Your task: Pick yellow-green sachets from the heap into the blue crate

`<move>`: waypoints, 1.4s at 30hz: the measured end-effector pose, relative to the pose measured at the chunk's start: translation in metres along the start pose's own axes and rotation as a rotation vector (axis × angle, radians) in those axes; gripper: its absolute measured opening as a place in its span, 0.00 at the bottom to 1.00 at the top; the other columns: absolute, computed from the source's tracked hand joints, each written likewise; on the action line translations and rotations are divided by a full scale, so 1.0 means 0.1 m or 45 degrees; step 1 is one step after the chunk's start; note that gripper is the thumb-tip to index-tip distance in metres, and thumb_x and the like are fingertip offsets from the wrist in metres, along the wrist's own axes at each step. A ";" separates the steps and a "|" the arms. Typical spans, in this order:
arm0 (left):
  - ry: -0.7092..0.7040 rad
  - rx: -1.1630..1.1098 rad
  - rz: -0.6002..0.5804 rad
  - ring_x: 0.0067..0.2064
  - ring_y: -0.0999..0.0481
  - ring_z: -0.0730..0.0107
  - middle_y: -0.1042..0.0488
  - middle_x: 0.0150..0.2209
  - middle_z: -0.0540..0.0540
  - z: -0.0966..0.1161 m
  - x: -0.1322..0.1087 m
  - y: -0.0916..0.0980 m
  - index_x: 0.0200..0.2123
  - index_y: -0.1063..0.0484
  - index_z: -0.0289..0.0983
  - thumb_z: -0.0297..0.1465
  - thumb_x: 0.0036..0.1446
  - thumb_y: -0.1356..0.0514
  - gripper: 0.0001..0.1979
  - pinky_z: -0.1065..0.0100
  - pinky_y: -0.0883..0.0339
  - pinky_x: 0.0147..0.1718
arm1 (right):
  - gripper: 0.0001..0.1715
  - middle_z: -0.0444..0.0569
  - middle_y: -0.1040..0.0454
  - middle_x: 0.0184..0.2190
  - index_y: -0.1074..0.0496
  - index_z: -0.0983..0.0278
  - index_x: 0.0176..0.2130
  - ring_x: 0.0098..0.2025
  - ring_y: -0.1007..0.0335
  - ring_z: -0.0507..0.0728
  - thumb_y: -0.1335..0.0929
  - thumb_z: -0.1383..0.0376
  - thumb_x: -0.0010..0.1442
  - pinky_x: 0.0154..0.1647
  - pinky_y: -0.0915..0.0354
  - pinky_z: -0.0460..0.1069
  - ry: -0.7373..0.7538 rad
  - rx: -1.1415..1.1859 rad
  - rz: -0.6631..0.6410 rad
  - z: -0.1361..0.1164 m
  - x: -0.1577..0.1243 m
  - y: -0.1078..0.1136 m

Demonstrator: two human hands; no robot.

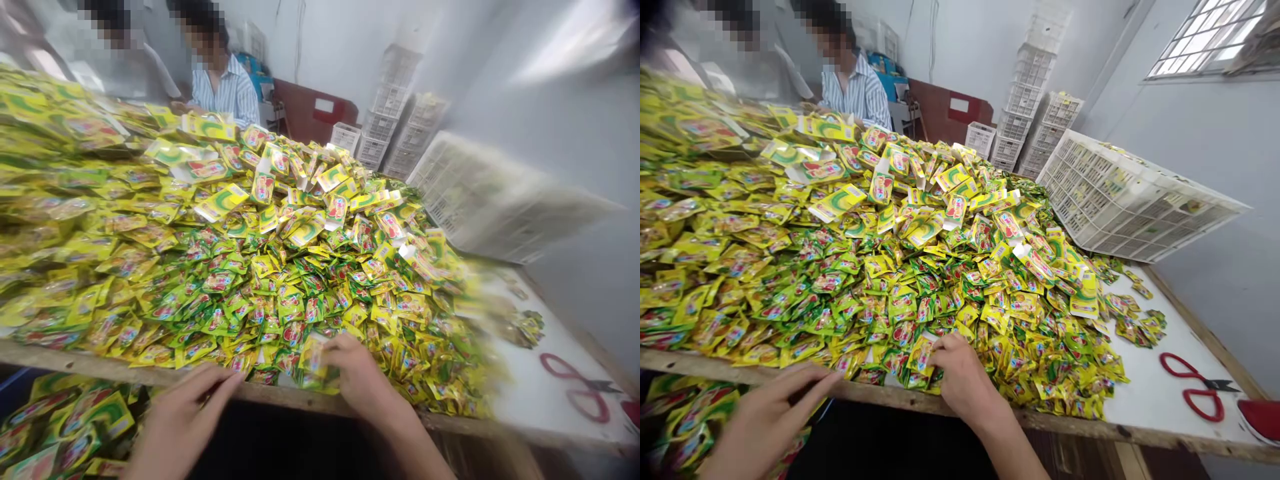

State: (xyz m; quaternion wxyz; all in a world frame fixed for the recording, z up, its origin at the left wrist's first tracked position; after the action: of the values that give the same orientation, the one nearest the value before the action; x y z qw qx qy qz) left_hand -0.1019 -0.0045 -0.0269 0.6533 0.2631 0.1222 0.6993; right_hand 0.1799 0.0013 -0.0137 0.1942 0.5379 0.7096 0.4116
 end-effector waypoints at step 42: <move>0.347 -0.711 0.252 0.45 0.28 0.64 0.26 0.42 0.46 0.56 0.61 -0.83 0.41 0.27 0.39 0.39 0.50 0.34 0.16 0.68 0.34 0.46 | 0.14 0.46 0.27 0.27 0.24 0.68 0.34 0.28 0.36 0.52 0.26 0.63 0.46 0.28 0.40 0.45 -0.448 1.279 0.160 -0.06 0.84 0.02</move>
State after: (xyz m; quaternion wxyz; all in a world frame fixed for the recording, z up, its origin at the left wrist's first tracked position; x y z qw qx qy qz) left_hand -0.0026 0.0549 -0.0101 0.6066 -0.0118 -0.0141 0.7948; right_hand 0.1479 0.0764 0.0055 0.0039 0.6668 0.7425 -0.0642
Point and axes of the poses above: each hand's wrist, its own x-axis towards the middle knuckle, its own y-axis out of the back of the hand, z = x × y, the point moved 2 cm from there along x, towards the middle knuckle
